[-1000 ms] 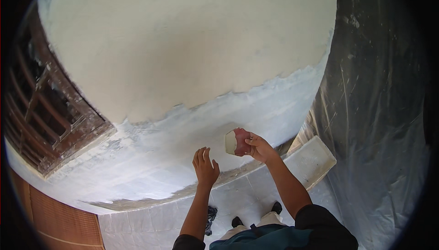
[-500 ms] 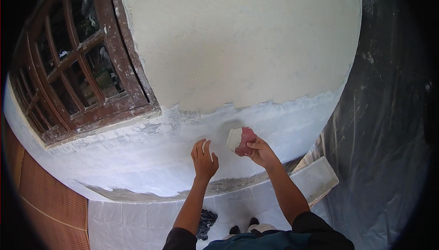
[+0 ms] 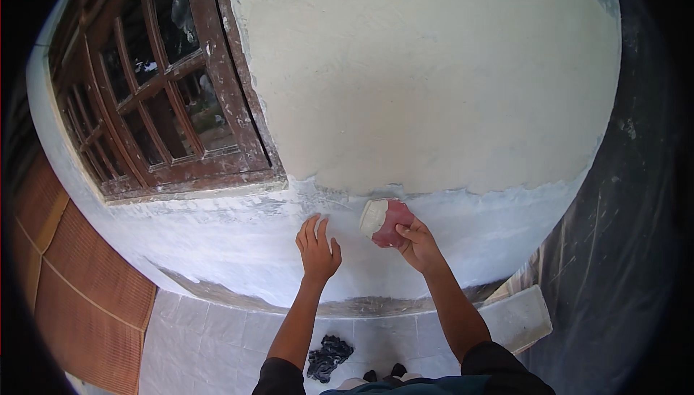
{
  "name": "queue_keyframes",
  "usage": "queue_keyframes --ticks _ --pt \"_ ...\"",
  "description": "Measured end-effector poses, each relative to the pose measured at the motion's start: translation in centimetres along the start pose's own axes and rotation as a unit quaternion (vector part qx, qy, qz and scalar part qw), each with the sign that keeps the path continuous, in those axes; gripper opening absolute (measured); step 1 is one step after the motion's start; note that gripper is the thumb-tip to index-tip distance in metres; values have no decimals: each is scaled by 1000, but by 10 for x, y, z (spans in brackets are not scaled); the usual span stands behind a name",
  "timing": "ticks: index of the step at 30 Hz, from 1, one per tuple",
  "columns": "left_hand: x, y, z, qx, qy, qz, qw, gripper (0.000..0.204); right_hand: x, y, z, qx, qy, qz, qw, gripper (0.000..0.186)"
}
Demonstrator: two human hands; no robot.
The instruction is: The person applies wall filler from a tray onto an interior wall surface using a putty knife and a plaster hawk, smoothing it over the wall.
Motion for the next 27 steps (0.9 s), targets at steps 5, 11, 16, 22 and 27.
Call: queue_keyframes --ticks 5,11,16,22,27 --pt "-29 -15 7 27 14 52 998 50 18 12 17 20 -30 -26 999 38" --pt "-63 -35 38 85 64 73 992 49 23 42 31 90 -80 -114 986 36" --pt "-99 -56 58 127 112 71 983 44 32 67 42 137 -128 -158 970 32" --pt "-145 -82 82 162 172 70 969 39 58 101 51 228 -232 -274 905 30" --pt "-170 -89 96 162 215 51 962 40 84 129 56 341 -309 -419 783 30"
Point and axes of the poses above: each hand's wrist, its own z-axis towards the middle knuckle, its own y-axis out of the palm, x = y × z, the point moved 2 cm from there along z, towards the middle knuckle, and after that the axes turned 14 degrees about y, right-handed, at the moved point
